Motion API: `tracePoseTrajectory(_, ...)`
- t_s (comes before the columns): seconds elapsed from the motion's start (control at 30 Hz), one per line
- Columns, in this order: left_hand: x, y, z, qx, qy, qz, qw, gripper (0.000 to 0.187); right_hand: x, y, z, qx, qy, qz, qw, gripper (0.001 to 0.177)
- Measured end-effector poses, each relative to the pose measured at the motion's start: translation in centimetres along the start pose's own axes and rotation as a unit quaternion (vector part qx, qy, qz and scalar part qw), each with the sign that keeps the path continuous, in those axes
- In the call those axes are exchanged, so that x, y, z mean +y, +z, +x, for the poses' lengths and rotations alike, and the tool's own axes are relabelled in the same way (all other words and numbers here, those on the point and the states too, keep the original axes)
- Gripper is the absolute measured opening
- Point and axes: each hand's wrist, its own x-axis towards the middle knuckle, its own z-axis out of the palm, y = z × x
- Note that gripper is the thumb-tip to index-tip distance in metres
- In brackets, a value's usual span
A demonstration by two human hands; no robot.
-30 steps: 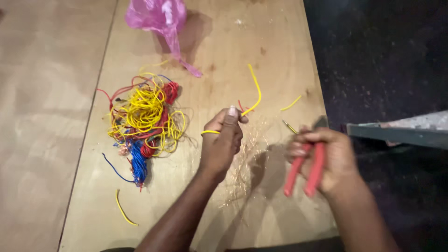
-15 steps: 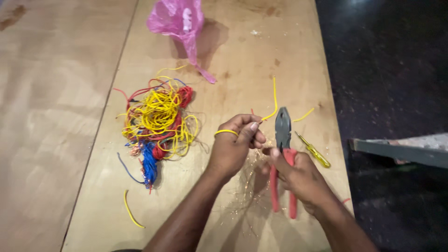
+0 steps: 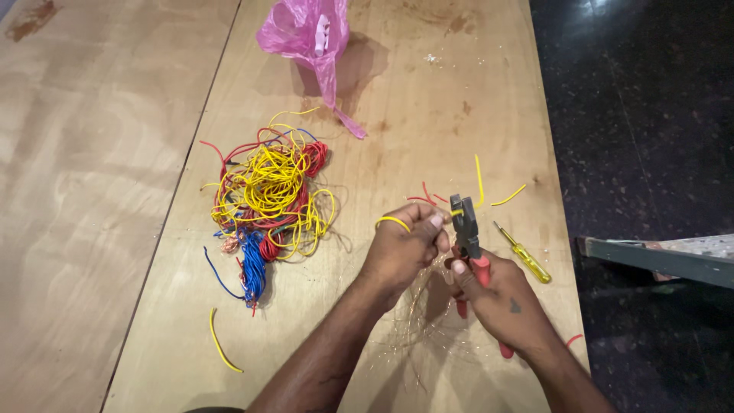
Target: The person uses pliers to strip the insulation off several yellow and red electrical wires and then twists the exposed copper strands together.
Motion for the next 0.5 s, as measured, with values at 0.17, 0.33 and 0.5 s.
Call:
tracePoseTrajectory(0.17,-0.6,0.1,-0.1,-0.021,-0.096,-0.043,0.994,0.018,0.8,-0.1,0.3,0.034,0.107,-0.104,0.988,0.031)
tracePoseTrajectory(0.33,0.8,-0.5,-0.5,-0.029,-0.133,-0.042,0.99,0.018,1.0,-1.0,1.1,0.102,-0.221,-0.187,0.952,0.047)
tracePoseTrajectory(0.5,2.9,-0.7,-1.1,-0.08,-0.131,0.099,0.983,0.025,-0.4,-1.2,0.6,0.118,-0.15,-0.219,0.957,0.019)
